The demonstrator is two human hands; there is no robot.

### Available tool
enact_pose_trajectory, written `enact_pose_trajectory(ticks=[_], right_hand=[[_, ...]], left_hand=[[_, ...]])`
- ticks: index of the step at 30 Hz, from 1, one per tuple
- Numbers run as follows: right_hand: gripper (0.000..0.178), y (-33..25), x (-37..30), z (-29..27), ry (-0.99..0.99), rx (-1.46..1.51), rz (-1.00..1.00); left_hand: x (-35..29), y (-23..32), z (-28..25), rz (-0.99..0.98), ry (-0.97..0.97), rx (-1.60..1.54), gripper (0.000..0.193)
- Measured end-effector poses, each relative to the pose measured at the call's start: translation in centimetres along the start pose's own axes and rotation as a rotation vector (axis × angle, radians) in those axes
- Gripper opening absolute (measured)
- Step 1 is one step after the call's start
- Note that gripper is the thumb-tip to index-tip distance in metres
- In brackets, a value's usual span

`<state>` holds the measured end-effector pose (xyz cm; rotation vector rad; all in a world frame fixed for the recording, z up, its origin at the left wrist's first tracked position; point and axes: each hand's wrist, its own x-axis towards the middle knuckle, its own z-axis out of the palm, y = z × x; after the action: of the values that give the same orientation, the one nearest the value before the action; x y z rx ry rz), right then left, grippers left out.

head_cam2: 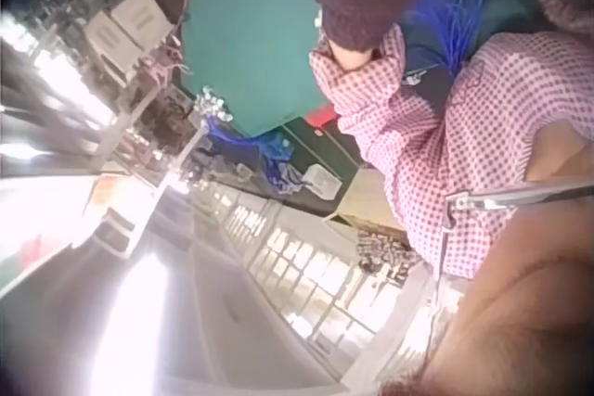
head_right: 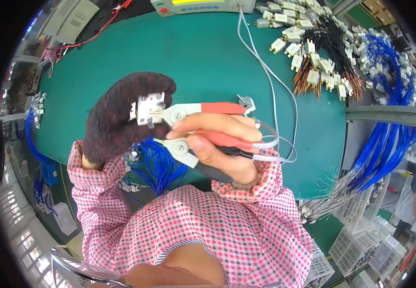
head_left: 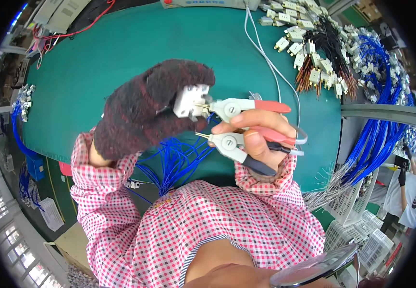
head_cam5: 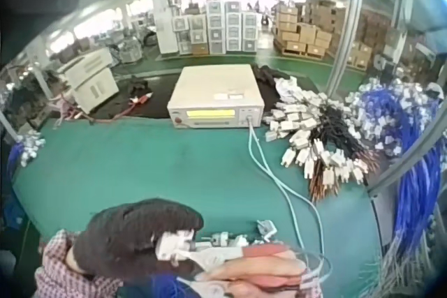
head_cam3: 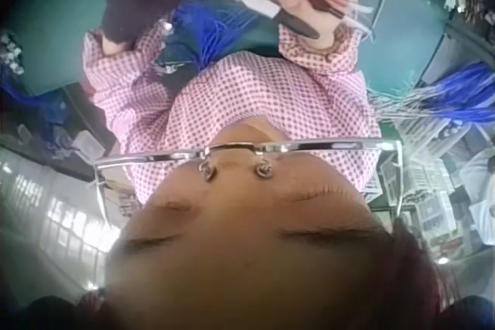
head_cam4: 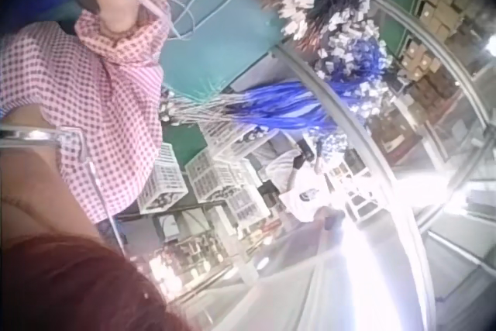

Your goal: Trimming wires and assembling plastic connectors onto wiring harnesses at a factory workbench.

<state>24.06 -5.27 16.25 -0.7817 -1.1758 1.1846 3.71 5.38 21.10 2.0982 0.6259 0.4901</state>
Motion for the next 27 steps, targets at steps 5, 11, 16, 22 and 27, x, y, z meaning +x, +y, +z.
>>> enact_pose_trajectory(ticks=[5,11,16,22,27], right_hand=[[0.022,-1.2,0.7,2.7,-0.084,-0.057,-0.066],[0.033,-1.8,2.1,3.6,-0.232,-0.345,-0.395],[0.035,-3.1,1.4,4.4,-0.171,-0.284,-0.253],[0.03,-3.3,1.4,3.2,-0.175,-0.31,-0.203],[0.025,-4.1,1.5,3.7,-0.217,-0.576,-0.263]], left_hand=[[-3.5,1.3,-1.3,0.13,0.094,0.077,0.055],[-4.9,0.4,-2.0,0.334,0.132,0.15,0.054],[-5.4,2.0,-1.9,0.154,0.123,0.238,0.056],[-5.0,2.3,-1.5,0.077,0.105,0.192,0.057],[-4.6,1.4,-1.4,0.162,0.127,0.137,0.057]])
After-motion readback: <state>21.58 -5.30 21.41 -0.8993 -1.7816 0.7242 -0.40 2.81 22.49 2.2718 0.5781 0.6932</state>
